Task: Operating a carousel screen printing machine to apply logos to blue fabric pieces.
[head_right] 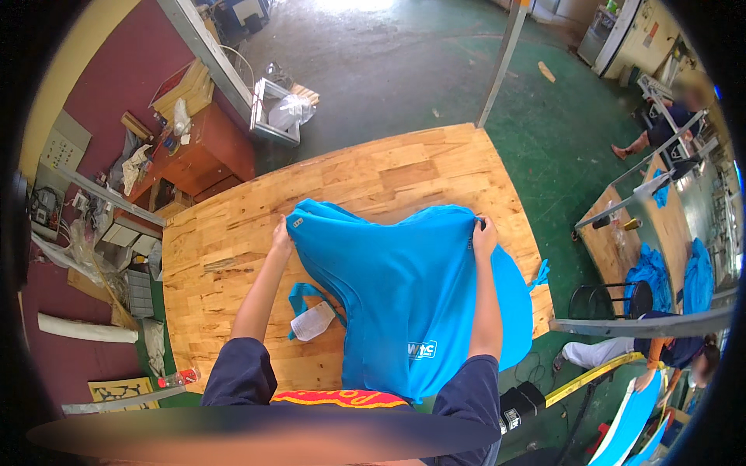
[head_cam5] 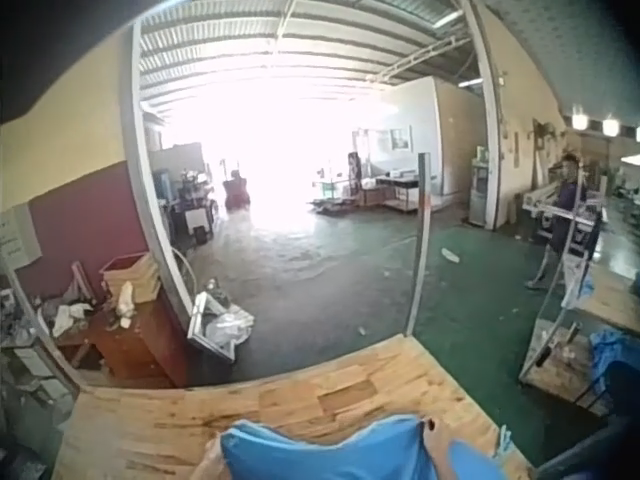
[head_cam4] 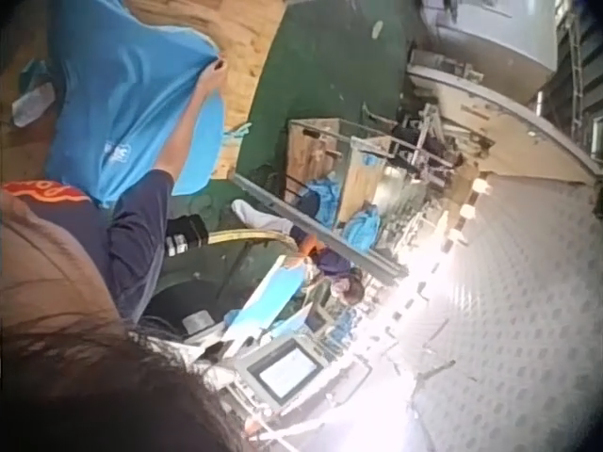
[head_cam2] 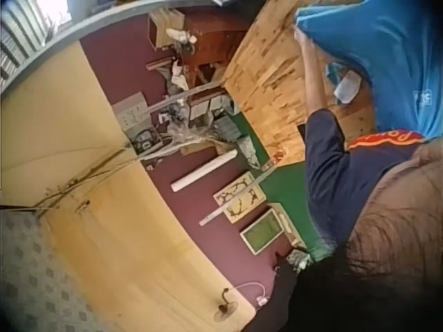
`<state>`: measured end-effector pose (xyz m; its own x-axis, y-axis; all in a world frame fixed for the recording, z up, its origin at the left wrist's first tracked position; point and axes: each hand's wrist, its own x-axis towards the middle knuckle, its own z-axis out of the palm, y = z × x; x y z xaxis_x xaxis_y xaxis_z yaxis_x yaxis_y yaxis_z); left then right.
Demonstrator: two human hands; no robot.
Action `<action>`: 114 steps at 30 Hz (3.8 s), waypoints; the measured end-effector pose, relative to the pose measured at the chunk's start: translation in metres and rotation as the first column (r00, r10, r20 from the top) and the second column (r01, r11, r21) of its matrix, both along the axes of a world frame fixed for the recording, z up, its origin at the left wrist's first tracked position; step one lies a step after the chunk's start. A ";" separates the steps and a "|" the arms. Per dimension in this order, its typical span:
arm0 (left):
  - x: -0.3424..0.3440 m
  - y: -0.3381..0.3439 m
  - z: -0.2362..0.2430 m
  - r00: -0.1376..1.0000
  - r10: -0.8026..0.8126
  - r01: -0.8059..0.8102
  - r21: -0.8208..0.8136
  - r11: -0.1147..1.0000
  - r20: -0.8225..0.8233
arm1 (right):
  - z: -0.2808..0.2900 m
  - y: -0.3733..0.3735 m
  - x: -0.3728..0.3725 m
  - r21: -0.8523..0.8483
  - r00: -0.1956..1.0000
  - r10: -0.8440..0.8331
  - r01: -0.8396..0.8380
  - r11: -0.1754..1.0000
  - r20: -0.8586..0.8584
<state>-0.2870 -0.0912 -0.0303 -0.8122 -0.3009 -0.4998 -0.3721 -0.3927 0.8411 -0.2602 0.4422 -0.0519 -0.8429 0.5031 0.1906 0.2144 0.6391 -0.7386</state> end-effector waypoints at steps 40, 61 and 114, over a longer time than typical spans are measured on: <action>0.139 0.092 0.032 0.077 -0.997 0.038 -0.999 -0.010 0.013 | 0.066 -0.246 0.451 0.181 0.901 0.275 -0.348 0.920 0.335; 0.137 0.203 0.074 0.013 -0.992 0.089 -0.988 0.129 -0.129 | 0.058 -0.197 0.445 -0.184 0.951 -0.268 0.238 0.954 -0.157; 0.020 0.371 -0.007 0.172 -0.969 0.068 -0.984 -0.168 0.177 | 0.053 0.016 0.286 0.456 0.983 -0.168 0.116 0.882 0.076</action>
